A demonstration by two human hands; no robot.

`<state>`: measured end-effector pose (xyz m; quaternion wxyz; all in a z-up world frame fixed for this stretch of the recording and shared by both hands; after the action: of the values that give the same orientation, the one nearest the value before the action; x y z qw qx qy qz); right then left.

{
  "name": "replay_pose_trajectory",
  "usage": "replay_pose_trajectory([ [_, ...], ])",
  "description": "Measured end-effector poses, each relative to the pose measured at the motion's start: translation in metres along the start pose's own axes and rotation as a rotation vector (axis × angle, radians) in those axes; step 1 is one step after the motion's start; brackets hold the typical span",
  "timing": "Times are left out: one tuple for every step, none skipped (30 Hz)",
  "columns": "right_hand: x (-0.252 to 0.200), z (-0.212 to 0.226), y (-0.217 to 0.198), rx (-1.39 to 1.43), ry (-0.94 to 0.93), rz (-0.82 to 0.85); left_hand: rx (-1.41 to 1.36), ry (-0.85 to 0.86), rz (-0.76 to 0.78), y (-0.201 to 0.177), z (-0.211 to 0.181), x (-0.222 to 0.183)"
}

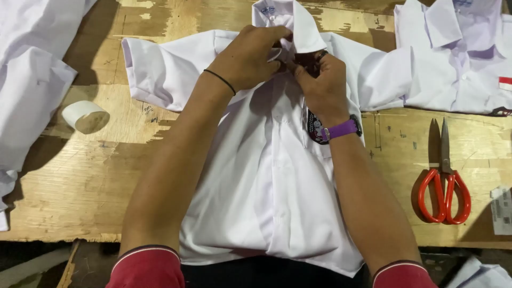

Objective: Inspecting a white school shirt and using scissors to trim loose threads from the seams and collar.

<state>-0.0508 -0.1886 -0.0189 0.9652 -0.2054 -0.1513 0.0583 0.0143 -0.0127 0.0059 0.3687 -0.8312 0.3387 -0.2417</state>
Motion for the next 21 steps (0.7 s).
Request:
replay_pose_trajectory([
  [0.0, 0.002, -0.001, -0.001, 0.001, -0.003, 0.0, 0.003, 0.002, -0.003, -0.004, -0.002],
  [-0.001, 0.004, -0.001, 0.001, -0.002, 0.013, -0.054, -0.065, 0.026, -0.006, -0.007, -0.004],
  [-0.001, 0.005, 0.0, 0.004, -0.005, 0.032, -0.108, -0.136, 0.049, -0.009, -0.01, -0.007],
  [-0.001, 0.003, -0.001, 0.003, -0.004, 0.032, -0.11, -0.136, 0.05, -0.008, -0.008, -0.007],
  [0.0, 0.001, -0.001, -0.019, 0.013, 0.019, -0.11, -0.033, 0.014, -0.009, -0.007, -0.008],
  [0.0, 0.0, -0.001, -0.042, 0.03, 0.006, -0.11, 0.071, -0.021, -0.01, -0.007, -0.008],
  [0.0, -0.001, 0.0, -0.04, 0.027, 0.004, -0.106, 0.071, -0.021, -0.013, -0.008, -0.009],
  [0.001, -0.002, 0.0, -0.008, 0.033, 0.006, -0.137, 0.055, -0.013, -0.015, -0.009, -0.009],
  [0.0, -0.004, 0.0, 0.022, 0.042, 0.006, -0.17, 0.042, -0.004, -0.016, -0.01, -0.009],
  [0.0, -0.005, -0.001, 0.021, 0.042, 0.002, -0.169, 0.044, -0.002, -0.014, -0.008, -0.008],
  [-0.001, -0.007, -0.002, -0.004, 0.06, -0.001, -0.181, 0.082, -0.037, -0.013, -0.007, -0.008],
  [-0.001, -0.009, -0.002, -0.028, 0.079, -0.005, -0.194, 0.121, -0.071, -0.013, -0.007, -0.008],
  [-0.001, -0.01, -0.002, -0.027, 0.076, -0.003, -0.191, 0.119, -0.073, -0.01, -0.005, -0.006],
  [-0.001, -0.01, -0.002, -0.036, 0.051, -0.016, -0.184, 0.112, -0.08, -0.008, -0.003, -0.005],
  [-0.001, -0.011, -0.003, -0.044, 0.027, -0.033, -0.178, 0.108, -0.084, -0.005, -0.001, -0.003],
  [-0.001, -0.013, -0.002, -0.041, 0.027, -0.035, -0.175, 0.108, -0.081, -0.006, -0.002, -0.003],
  [-0.001, -0.015, -0.002, -0.032, 0.021, -0.044, -0.168, 0.09, -0.078, -0.006, -0.004, -0.003],
  [0.0, -0.017, -0.003, -0.022, 0.016, -0.053, -0.161, 0.072, -0.075, -0.006, -0.005, -0.003],
  [-0.001, -0.019, -0.003, -0.023, 0.015, -0.055, -0.16, 0.074, -0.075, -0.005, -0.003, -0.002],
  [-0.001, -0.02, -0.003, -0.042, 0.017, -0.069, -0.157, 0.081, -0.081, -0.004, -0.002, -0.001],
  [0.0, -0.022, -0.003, -0.062, 0.017, -0.079, -0.154, 0.086, -0.092, -0.003, 0.0, -0.001],
])
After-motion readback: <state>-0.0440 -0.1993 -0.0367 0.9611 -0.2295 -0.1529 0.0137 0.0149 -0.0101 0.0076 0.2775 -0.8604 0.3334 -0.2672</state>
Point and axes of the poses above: each hand's wrist, its own x-axis towards the middle knuckle, its own y-axis out of the palm, z = x × y, the point moved 2 cm from there along x, towards the middle knuckle, and after that the axes turned 11 degrees about z, right-handed, at the moved point
